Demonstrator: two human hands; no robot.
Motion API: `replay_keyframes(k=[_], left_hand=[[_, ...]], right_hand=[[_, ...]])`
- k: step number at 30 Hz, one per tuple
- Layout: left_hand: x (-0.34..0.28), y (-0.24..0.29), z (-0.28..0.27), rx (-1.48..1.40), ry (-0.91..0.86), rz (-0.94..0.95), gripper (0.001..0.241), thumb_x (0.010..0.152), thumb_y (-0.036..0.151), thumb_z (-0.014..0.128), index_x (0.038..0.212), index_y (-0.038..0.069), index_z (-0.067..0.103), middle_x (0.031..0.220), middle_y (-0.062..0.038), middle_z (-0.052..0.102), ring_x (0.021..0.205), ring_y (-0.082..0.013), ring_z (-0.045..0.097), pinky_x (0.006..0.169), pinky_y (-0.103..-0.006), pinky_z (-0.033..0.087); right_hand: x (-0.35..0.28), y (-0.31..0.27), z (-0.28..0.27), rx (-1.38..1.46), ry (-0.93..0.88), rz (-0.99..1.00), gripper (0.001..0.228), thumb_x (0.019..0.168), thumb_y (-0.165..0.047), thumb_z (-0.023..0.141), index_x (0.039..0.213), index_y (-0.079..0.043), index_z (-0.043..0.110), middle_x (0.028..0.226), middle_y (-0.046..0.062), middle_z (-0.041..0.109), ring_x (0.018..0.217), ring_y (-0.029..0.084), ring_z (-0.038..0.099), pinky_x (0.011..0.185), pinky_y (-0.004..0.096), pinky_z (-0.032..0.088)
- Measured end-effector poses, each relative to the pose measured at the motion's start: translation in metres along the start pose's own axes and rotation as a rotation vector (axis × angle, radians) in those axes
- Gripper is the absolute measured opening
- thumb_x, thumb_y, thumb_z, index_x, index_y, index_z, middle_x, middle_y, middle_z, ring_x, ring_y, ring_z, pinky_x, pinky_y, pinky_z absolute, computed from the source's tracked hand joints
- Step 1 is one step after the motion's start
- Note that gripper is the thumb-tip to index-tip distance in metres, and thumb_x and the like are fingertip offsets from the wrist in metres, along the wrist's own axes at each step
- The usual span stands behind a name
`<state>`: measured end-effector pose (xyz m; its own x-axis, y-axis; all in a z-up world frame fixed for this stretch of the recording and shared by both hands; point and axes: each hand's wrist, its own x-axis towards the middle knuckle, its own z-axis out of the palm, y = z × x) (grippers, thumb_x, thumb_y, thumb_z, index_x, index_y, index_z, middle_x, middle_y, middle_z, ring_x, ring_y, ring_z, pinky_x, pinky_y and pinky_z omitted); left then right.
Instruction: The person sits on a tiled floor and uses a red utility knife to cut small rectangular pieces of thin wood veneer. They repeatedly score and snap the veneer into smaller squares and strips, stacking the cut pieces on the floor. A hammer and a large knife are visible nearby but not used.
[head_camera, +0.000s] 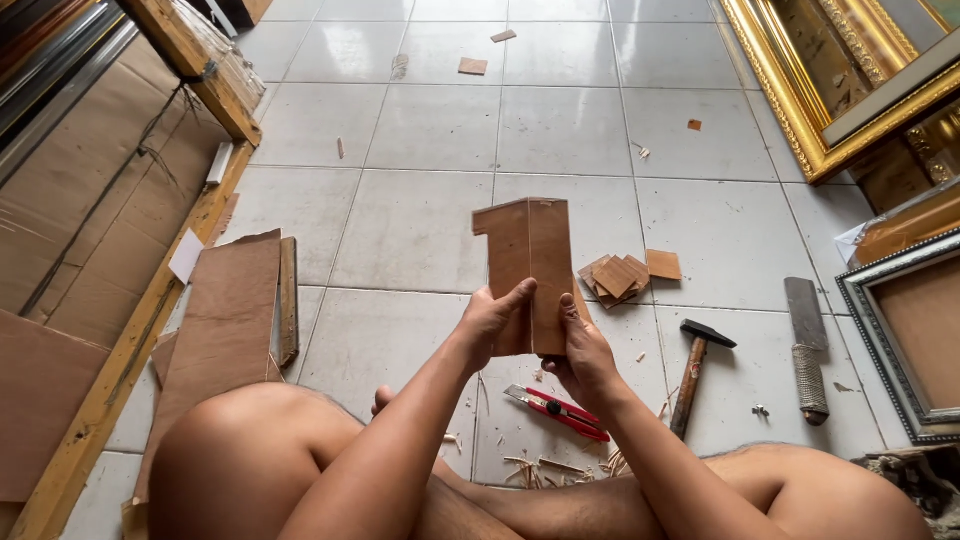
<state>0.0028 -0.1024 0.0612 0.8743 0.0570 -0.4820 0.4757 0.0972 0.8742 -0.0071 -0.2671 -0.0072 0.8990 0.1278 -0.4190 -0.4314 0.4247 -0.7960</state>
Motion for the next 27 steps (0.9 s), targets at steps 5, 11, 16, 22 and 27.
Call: replay_keyframes(k=[5,11,16,22,27], left_hand=[[0.008,-0.015,0.013,-0.464,-0.231,-0.002,0.077,0.093,0.047,0.097,0.150,0.008,0.065,0.138,-0.018,0.074,0.127,-0.0350,0.072,0.107,-0.0588,0.060],[0.008,-0.001,-0.001,-0.278,0.043,0.247,0.048,0.090,0.023,0.098,0.124,0.009,0.067,0.107,-0.011,0.076,0.103,-0.0269,0.078,0.089,-0.0471,0.069],[0.012,-0.035,0.010,0.329,0.445,0.358,0.015,0.107,0.022,0.075,0.114,0.014,0.065,0.091,-0.011,0.086,0.097,-0.0359,0.086,0.092,-0.0538,0.066],[0.047,-0.048,-0.018,0.023,0.556,0.081,0.067,0.105,0.022,0.072,0.164,0.018,0.043,0.112,-0.006,0.083,0.081,-0.0186,0.086,0.079,-0.0349,0.072],[0.085,-0.088,-0.034,0.116,0.619,-0.202,0.077,0.087,0.037,0.077,0.158,0.020,0.052,0.141,-0.015,0.074,0.131,-0.0385,0.076,0.110,-0.0541,0.062]], right_hand=[[-0.022,-0.019,0.020,0.272,-0.074,0.105,0.053,0.106,-0.055,0.077,0.104,-0.003,0.067,0.079,0.014,0.071,0.057,0.020,0.068,0.043,0.024,0.052],[-0.022,-0.035,0.014,-0.176,-0.108,-0.089,0.045,0.099,-0.024,0.087,0.136,-0.011,0.067,0.109,0.014,0.080,0.091,0.027,0.083,0.072,0.040,0.073],[-0.032,-0.018,0.019,-0.814,0.198,-0.426,0.020,0.104,-0.017,0.082,0.123,-0.010,0.083,0.095,0.015,0.086,0.084,0.024,0.084,0.067,0.031,0.069],[-0.001,-0.023,-0.024,-0.968,0.333,-0.362,0.041,0.109,-0.054,0.079,0.114,-0.014,0.073,0.091,0.016,0.082,0.083,0.032,0.082,0.066,0.046,0.069],[0.011,-0.026,-0.029,-1.202,0.359,-0.119,0.074,0.105,-0.078,0.063,0.145,-0.016,0.064,0.137,0.026,0.078,0.131,0.049,0.072,0.106,0.068,0.057]])
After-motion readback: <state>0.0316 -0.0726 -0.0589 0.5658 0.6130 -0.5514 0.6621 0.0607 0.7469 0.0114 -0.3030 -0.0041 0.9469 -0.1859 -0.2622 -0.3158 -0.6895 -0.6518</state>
